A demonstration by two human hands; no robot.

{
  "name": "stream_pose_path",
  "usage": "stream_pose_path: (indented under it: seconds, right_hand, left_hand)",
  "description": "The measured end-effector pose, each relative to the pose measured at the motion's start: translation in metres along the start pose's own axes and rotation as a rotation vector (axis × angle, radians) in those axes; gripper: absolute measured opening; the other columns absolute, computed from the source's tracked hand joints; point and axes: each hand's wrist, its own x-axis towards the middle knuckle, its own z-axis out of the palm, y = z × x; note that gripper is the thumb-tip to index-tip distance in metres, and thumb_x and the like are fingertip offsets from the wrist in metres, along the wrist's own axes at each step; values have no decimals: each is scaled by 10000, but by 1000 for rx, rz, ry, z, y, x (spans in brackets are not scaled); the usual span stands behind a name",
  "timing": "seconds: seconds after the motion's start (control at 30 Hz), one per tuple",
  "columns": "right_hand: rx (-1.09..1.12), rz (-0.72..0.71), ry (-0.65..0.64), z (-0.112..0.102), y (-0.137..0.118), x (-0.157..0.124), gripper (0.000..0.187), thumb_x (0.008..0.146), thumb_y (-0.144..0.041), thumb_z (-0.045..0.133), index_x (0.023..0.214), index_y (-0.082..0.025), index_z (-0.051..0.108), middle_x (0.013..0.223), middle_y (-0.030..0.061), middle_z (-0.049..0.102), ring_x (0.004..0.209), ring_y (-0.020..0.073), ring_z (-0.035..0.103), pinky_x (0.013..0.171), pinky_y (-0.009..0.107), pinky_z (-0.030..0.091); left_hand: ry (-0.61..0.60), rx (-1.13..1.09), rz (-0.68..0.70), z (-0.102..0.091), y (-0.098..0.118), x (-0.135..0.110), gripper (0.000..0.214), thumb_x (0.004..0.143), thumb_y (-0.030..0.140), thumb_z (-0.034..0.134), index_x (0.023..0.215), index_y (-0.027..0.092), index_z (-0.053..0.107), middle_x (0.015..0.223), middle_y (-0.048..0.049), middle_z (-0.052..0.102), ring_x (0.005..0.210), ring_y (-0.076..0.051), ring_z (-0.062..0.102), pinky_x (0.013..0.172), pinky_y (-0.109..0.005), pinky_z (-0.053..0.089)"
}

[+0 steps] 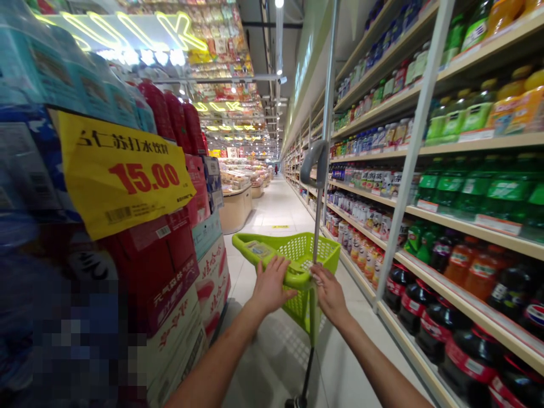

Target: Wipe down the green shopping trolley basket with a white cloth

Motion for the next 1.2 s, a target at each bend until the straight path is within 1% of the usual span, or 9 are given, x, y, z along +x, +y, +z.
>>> stream_pose_path:
  seconds: [0.1, 0.27, 0.43, 0.53, 0.7, 0.83, 1.03, 1.13, 1.2]
  right_hand:
    - [-51, 34, 29, -5, -14, 6, 307, 815, -195, 360, 976, -182, 620, 976, 75, 641, 986, 215, 545, 865, 421, 438]
    - [-64, -59, 99, -11, -35, 9, 308, 797, -177, 365, 979, -191, 613, 964, 70, 636, 994, 203, 530, 888, 408, 418]
    - [45, 32, 75, -21, -41, 10, 338, 793, -193, 362, 1045, -172, 586, 1040, 85, 611, 996, 181, 542, 885, 353, 437]
    - [105, 180, 42, -17, -52, 21, 358, 801, -268, 378, 1069, -140, 577, 1096, 115, 589, 1052, 213, 520, 936, 387, 396]
    - [289, 387, -2, -11, -75, 35, 494, 840, -423, 324, 1222, -136, 449, 1222, 123, 508, 1162, 221, 440, 953, 397, 378]
    - [216, 332, 96, -8, -76, 26, 520, 841, -425, 308, 1252, -120, 400, 1314, 137, 401, 1222, 225, 360, 972, 422, 346]
    - [123, 289, 96, -8, -68, 20, 532, 860, -405, 281, 1285, -90, 340, 1339, 148, 361, 1247, 219, 317, 992, 425, 318]
    - [139, 302, 64, -11, -67, 24, 524, 864, -399, 277, 1302, -114, 311, 1330, 138, 378, 1143, 208, 449, 938, 395, 383]
    - [114, 310, 47, -11, -68, 27, 511, 866, -389, 275, 1300, -124, 319, 1301, 132, 418, 1061, 199, 514, 910, 377, 405]
  left_hand:
    - [-17, 13, -1, 2, 2, 6, 484, 671, 422, 606, 1085, 213, 467, 1219, -73, 503, 1217, -280, 331, 992, -559, 155]
    - [109, -1, 18, 12, 19, 2, 356, 695, 377, 601, 994, 202, 519, 1049, -62, 583, 1065, -249, 473, 996, -512, 197]
    - [47, -254, 185, 10, 14, -3, 606, 658, 286, 631, 1203, 181, 387, 1119, -81, 566, 1056, -226, 490, 989, -465, 241]
    - [124, -421, 141, 7, 17, -1, 741, 655, 244, 608, 1297, 168, 245, 1262, -127, 459, 1146, -241, 427, 982, -463, 258]
    - [186, -546, 139, 6, 29, 6, 425, 732, 199, 497, 1152, 184, 442, 1142, -92, 542, 1039, -214, 495, 887, -392, 370]
    - [250, -455, 178, 8, 32, 6, 292, 725, 155, 473, 1011, 181, 526, 1017, -74, 585, 941, -210, 520, 830, -383, 399]
    - [331, -257, 263, 5, -8, -7, 325, 680, 93, 469, 982, 191, 539, 1037, -77, 570, 974, -215, 498, 838, -387, 393]
    - [500, -242, 32, 0, -36, -9, 301, 701, 121, 449, 984, 180, 531, 984, -81, 576, 936, -220, 516, 827, -410, 404]
    - [556, -280, -66, 1, -37, -6, 263, 726, 154, 443, 974, 172, 528, 978, -84, 575, 921, -217, 525, 821, -410, 418]
